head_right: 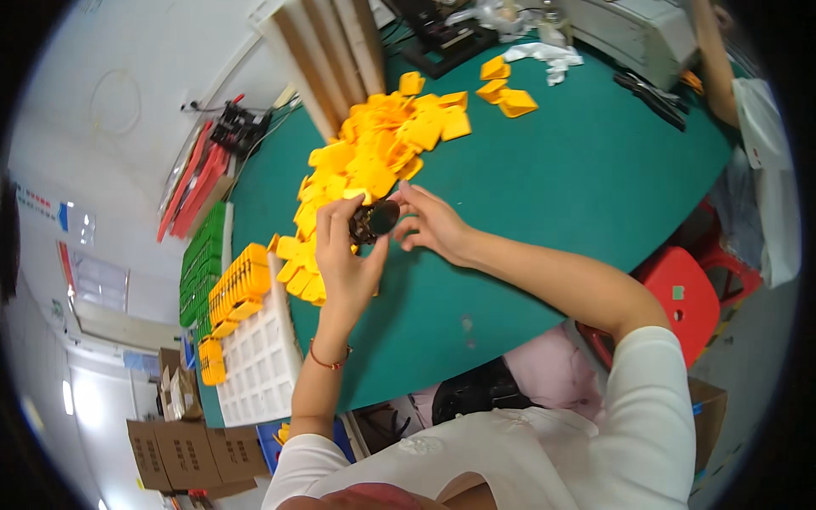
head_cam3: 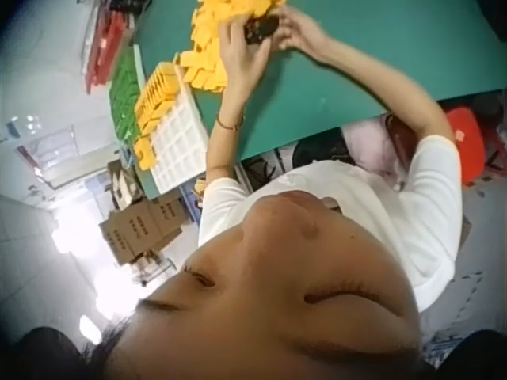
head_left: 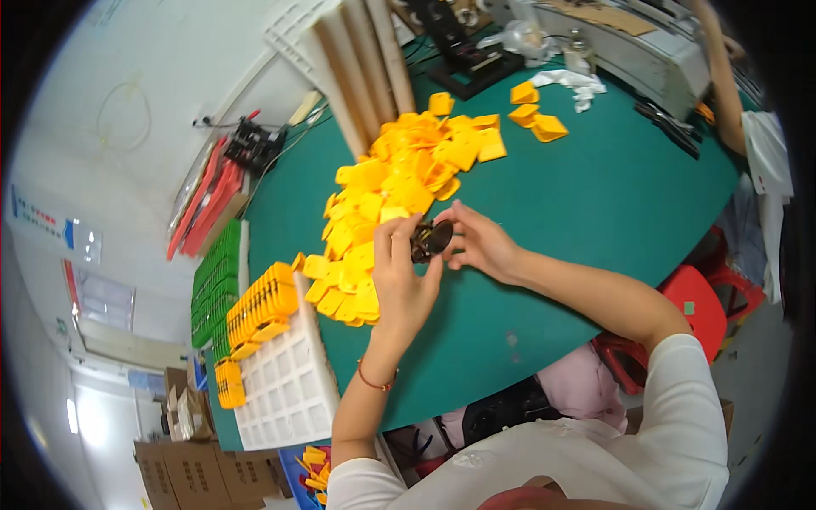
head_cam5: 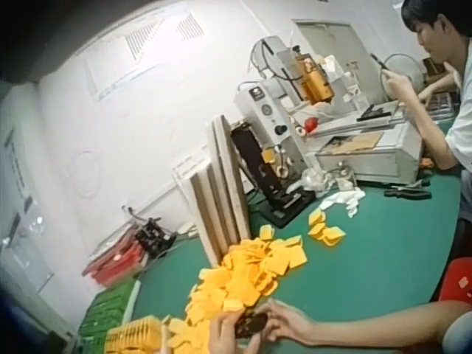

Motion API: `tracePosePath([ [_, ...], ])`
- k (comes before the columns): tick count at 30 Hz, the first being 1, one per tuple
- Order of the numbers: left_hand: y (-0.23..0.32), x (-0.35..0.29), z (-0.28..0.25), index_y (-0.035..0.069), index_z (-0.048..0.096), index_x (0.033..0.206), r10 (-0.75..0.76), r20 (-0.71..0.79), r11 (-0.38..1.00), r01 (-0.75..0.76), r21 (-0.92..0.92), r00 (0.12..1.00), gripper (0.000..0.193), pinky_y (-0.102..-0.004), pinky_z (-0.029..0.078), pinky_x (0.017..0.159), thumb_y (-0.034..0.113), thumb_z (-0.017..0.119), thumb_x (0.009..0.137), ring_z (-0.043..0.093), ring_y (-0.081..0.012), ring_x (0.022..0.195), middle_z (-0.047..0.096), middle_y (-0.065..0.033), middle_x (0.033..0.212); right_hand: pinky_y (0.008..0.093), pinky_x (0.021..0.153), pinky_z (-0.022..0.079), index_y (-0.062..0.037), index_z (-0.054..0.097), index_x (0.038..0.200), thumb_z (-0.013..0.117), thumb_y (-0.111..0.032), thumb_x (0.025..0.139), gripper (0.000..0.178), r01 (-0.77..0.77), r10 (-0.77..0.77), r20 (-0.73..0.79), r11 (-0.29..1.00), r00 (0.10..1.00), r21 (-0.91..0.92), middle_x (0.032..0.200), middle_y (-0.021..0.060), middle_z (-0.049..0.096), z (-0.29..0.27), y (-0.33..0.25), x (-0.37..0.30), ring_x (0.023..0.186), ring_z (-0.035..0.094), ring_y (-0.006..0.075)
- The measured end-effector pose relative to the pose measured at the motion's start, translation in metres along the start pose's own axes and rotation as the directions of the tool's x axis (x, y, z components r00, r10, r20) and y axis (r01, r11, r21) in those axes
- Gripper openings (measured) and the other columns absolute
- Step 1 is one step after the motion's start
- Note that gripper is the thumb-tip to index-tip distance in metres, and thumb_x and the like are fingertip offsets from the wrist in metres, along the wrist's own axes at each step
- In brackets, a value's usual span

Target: The person presses a black watch component by hand, fits it into a yellow plastic clip, and places the assembled unit into a white tray. This process is repeated multiple times throughout the video.

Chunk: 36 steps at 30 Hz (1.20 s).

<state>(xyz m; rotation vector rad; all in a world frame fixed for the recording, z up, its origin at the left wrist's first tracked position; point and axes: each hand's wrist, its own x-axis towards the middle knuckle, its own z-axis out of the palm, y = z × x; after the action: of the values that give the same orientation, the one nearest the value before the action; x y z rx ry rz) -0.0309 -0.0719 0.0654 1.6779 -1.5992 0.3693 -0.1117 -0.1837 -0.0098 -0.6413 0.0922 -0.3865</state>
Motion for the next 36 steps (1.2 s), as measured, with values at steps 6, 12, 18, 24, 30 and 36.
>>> tracePosePath([
  [6,-0.025,-0.053,-0.019,0.0,0.048,0.108,-0.206,0.046,0.978,0.208,-0.03,0.977,0.052,-0.0304,0.046,0.074,-0.007,0.063,0.059,0.05,-0.0273,0.089,0.046,-0.0145,0.097,0.0212,0.053,0.042,-0.0046,0.045,0.092,0.053,-0.014,0.084,0.015,0.147,-0.044,0.227,0.874,0.973,-0.463,0.075,0.0025,0.048,0.019,0.012,-0.012,0.062,0.05,0.0083],
  [12,-0.034,-0.075,-0.018,0.002,0.05,0.106,-0.328,0.063,0.934,0.334,-0.123,0.942,0.051,-0.0282,0.046,0.07,-0.003,0.067,0.058,0.052,-0.0235,0.084,0.048,-0.0118,0.095,0.0189,0.049,0.041,-0.0041,0.045,0.088,0.053,-0.013,0.085,0.013,0.088,0.062,0.245,0.827,0.967,-0.556,0.073,0.0018,0.049,0.021,0.021,-0.015,0.059,0.05,0.0064],
  [18,-0.038,-0.084,-0.01,0.001,0.051,0.103,-0.526,0.145,0.783,0.544,-0.3,0.838,0.047,-0.0216,0.045,0.06,0.003,0.072,0.061,0.056,-0.0132,0.071,0.057,-0.0092,0.087,0.021,0.05,0.048,-0.003,0.042,0.091,0.049,-0.014,0.087,0.014,-0.083,0.155,0.094,0.849,0.983,-0.522,0.079,0.0049,0.048,0.033,0.015,-0.019,0.061,0.053,0.0082],
  [24,-0.039,-0.088,-0.01,0.0,0.05,0.106,-0.487,0.254,0.699,0.547,-0.461,0.836,0.054,-0.0224,0.048,0.065,0.002,0.075,0.059,0.057,-0.0129,0.077,0.056,-0.0099,0.092,0.0245,0.052,0.05,-0.0046,0.043,0.089,0.054,-0.012,0.083,0.014,-0.153,0.208,0.059,0.857,0.976,-0.492,0.08,0.0034,0.047,0.024,0.015,-0.013,0.063,0.055,0.0097],
  [30,-0.036,-0.08,-0.017,-0.003,0.034,0.122,-0.477,0.482,0.145,0.606,-0.782,0.735,0.062,-0.0309,0.043,0.089,-0.01,0.063,0.068,0.047,-0.019,0.107,0.045,-0.0141,0.114,0.0241,0.052,0.05,-0.0045,0.045,0.086,0.057,-0.009,0.08,0.014,-0.178,0.184,-0.036,0.86,0.982,-0.478,0.077,0.0043,0.051,0.025,0.009,-0.012,0.058,0.055,0.0093],
  [36,-0.042,-0.077,-0.019,-0.007,0.032,0.124,-0.465,0.565,-0.197,0.542,-0.817,0.682,0.043,-0.0375,0.041,0.092,0.007,0.044,0.086,0.047,-0.0241,0.109,0.041,-0.0188,0.123,0.0207,0.05,0.048,-0.0031,0.047,0.082,0.06,-0.009,0.078,0.015,-0.186,0.184,-0.055,0.842,0.981,-0.507,0.067,0.0041,0.054,0.023,0.005,-0.01,0.056,0.055,0.0091],
])
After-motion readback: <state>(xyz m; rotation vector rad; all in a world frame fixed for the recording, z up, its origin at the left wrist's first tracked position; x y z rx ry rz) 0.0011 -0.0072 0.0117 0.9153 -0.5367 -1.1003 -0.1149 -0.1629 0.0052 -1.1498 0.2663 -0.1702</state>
